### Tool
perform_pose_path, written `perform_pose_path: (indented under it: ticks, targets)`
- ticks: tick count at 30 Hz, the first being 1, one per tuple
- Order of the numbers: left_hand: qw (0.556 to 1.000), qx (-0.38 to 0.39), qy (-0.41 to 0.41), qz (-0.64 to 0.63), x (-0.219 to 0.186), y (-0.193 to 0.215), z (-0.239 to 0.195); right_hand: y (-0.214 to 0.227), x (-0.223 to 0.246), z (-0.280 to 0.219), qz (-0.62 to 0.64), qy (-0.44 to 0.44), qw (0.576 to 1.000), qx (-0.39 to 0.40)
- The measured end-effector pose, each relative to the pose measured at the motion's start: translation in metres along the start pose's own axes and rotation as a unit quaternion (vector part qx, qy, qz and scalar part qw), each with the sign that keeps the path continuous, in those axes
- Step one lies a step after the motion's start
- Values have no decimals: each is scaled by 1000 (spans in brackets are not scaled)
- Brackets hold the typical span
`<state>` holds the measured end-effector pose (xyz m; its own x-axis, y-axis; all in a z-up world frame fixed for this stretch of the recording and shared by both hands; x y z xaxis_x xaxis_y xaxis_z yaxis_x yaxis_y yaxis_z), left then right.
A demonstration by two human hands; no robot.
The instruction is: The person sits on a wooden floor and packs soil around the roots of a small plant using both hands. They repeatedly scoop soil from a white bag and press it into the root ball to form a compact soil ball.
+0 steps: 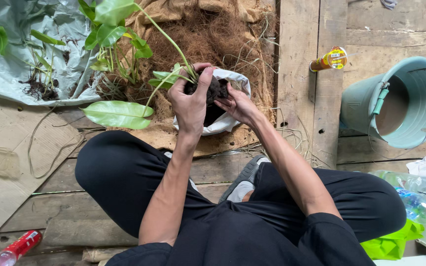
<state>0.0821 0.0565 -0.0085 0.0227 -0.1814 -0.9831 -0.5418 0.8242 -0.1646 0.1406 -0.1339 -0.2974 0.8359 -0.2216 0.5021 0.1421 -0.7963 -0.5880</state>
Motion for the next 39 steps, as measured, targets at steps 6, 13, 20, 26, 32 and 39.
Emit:
perform_pose_path:
  ticks: [6, 13, 20, 26, 32, 39]
  targets:
    - [1000, 7, -21, -1, -5, 4, 1, -28, 11, -28, -10, -33, 998, -56]
    - [998, -38, -32, 24, 2, 18, -2, -71, 43, -61, -17, 1, 1000, -7]
    - [994, 9, -82, 77, -8, 13, -21, -117, 92, -113, -55, 61, 996, 26]
    - [992, 56, -69, 85, -13, 1, -44, -152, 123, -159, -32, 163, 985, 44]
    - [991, 77, 23, 107, 14, -5, -43, -175, 126, -174, -76, 223, 970, 61]
    - [996, 28, 10, 80, 18, 4, -40, -180, 113, -172, -102, 233, 962, 94]
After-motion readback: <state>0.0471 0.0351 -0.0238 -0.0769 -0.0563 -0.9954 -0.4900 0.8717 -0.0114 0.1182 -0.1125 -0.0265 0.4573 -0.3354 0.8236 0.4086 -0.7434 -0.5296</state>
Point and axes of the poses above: each hand's wrist, its own z-axis towards the middle knuckle, its own y-axis out of the back of the hand, x = y × z, the point moved 10 cm from there along z, towards the middle knuckle, and after that the axes turned 2 degrees about x, right-handed, at the moved point
